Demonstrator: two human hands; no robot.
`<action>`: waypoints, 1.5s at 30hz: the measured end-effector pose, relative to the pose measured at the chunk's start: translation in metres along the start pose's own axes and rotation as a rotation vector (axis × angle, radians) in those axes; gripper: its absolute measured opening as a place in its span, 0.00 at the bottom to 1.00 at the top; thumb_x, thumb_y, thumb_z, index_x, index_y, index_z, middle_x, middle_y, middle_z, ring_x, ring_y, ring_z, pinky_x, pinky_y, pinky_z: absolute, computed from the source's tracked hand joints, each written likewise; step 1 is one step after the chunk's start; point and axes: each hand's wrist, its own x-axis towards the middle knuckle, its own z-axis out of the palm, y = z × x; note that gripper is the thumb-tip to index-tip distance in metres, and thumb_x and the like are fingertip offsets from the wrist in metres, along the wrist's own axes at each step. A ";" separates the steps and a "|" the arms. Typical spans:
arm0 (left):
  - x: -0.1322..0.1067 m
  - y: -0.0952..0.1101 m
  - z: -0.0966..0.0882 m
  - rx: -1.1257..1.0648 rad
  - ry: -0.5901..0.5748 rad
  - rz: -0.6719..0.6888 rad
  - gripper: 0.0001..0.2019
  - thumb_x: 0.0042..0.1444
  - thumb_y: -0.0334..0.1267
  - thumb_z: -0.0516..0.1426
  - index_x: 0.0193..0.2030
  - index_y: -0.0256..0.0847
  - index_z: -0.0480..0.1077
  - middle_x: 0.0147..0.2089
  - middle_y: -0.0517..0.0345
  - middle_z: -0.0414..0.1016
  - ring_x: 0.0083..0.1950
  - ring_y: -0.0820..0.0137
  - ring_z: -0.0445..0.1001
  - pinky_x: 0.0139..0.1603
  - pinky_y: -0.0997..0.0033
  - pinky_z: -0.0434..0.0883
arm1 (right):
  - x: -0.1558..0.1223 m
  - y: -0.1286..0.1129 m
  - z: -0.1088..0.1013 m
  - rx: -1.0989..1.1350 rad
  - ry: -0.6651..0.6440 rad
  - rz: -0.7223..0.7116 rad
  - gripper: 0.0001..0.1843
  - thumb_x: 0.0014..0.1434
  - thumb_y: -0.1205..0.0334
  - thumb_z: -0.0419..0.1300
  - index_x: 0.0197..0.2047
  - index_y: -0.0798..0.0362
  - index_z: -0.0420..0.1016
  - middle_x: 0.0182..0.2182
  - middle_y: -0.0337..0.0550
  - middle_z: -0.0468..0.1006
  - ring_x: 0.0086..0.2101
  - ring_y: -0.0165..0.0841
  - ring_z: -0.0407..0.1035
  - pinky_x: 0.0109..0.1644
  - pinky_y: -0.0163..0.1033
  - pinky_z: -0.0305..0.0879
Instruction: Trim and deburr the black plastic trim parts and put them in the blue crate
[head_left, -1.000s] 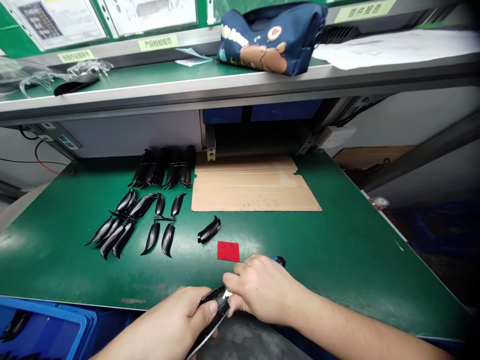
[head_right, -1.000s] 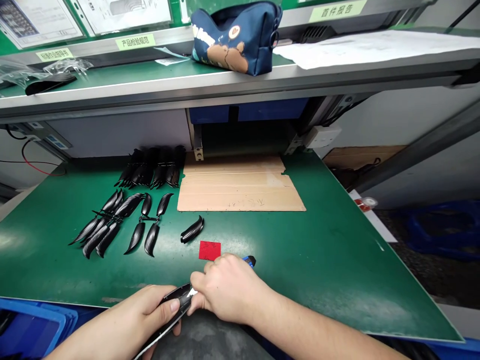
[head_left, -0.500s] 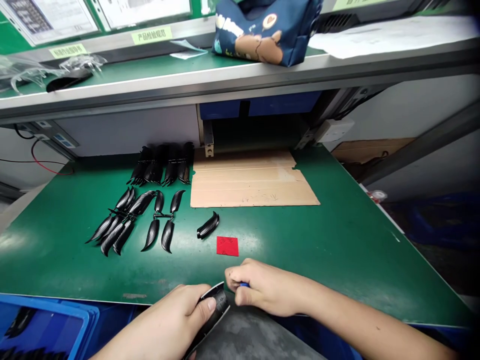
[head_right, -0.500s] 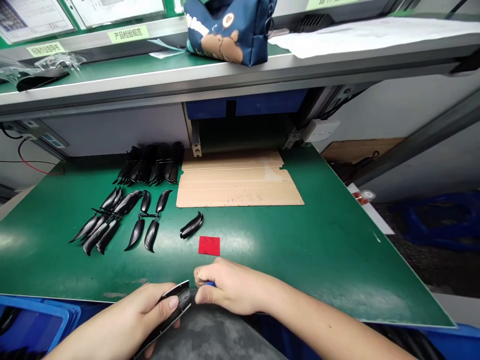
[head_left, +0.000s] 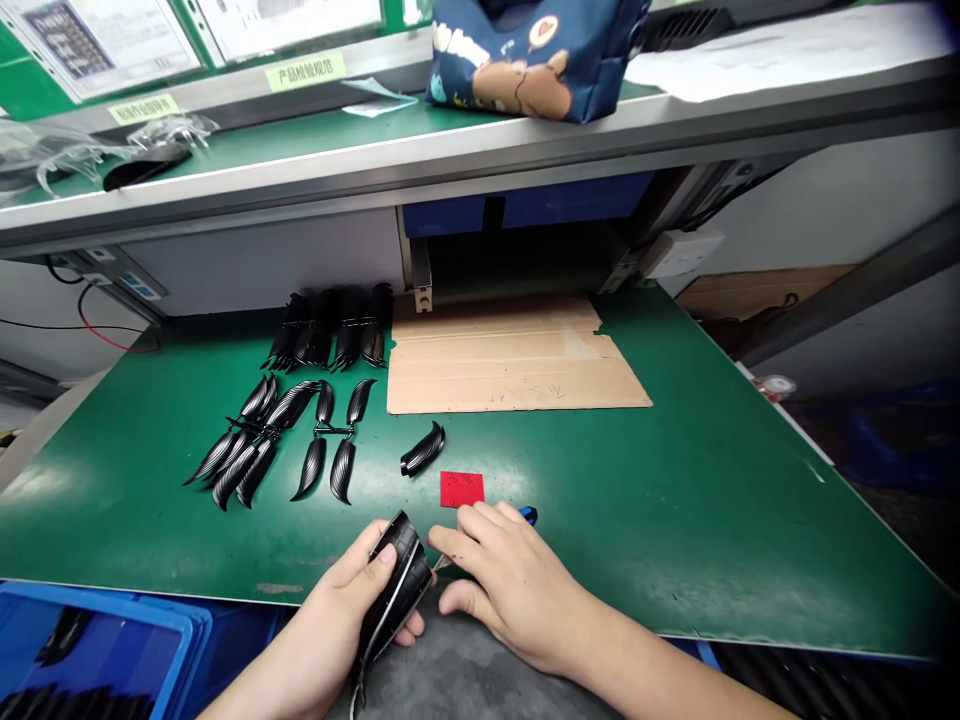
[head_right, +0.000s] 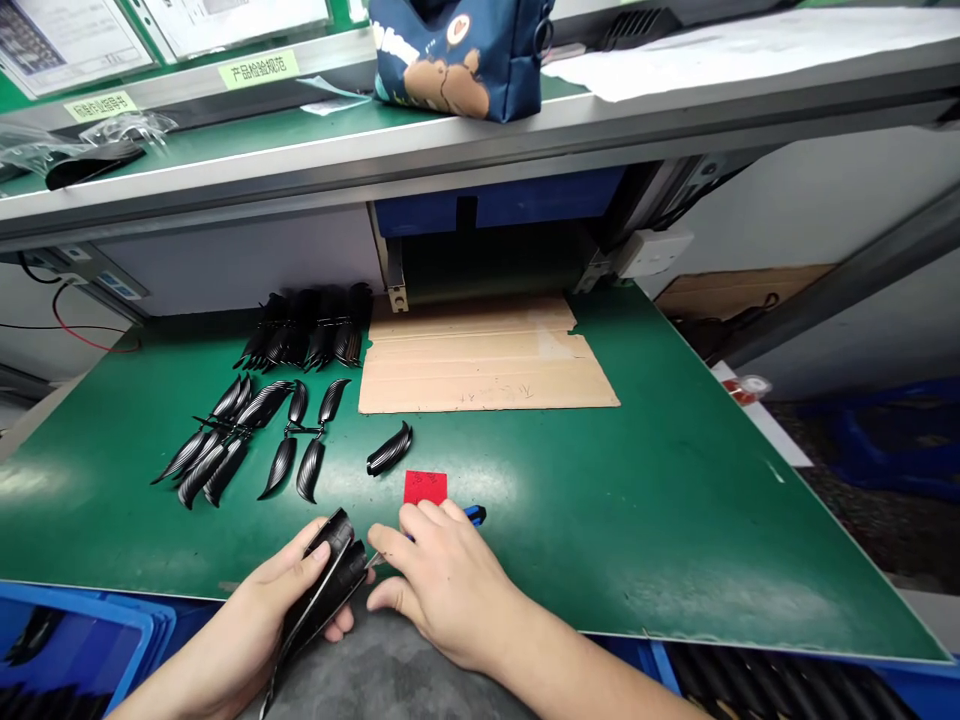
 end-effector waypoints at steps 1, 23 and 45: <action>-0.001 0.000 0.001 0.023 0.001 0.003 0.22 0.59 0.53 0.48 0.51 0.39 0.60 0.31 0.56 0.72 0.34 0.70 0.71 0.41 0.67 0.67 | 0.001 -0.001 0.003 -0.041 0.027 0.010 0.28 0.55 0.35 0.44 0.50 0.43 0.64 0.35 0.40 0.69 0.35 0.32 0.57 0.40 0.42 0.50; -0.008 -0.014 0.015 0.439 0.214 0.144 0.21 0.58 0.56 0.45 0.38 0.40 0.66 0.29 0.59 0.68 0.33 0.71 0.68 0.38 0.72 0.64 | 0.011 0.004 0.011 -0.359 0.205 -0.212 0.23 0.55 0.37 0.45 0.29 0.49 0.61 0.24 0.38 0.66 0.28 0.33 0.52 0.34 0.41 0.36; 0.011 -0.008 0.008 0.214 0.026 0.154 0.28 0.47 0.55 0.59 0.52 0.40 0.63 0.37 0.55 0.76 0.34 0.70 0.73 0.38 0.73 0.69 | -0.019 0.007 -0.010 0.226 0.291 0.004 0.25 0.51 0.40 0.57 0.46 0.45 0.65 0.48 0.39 0.69 0.39 0.28 0.67 0.43 0.37 0.62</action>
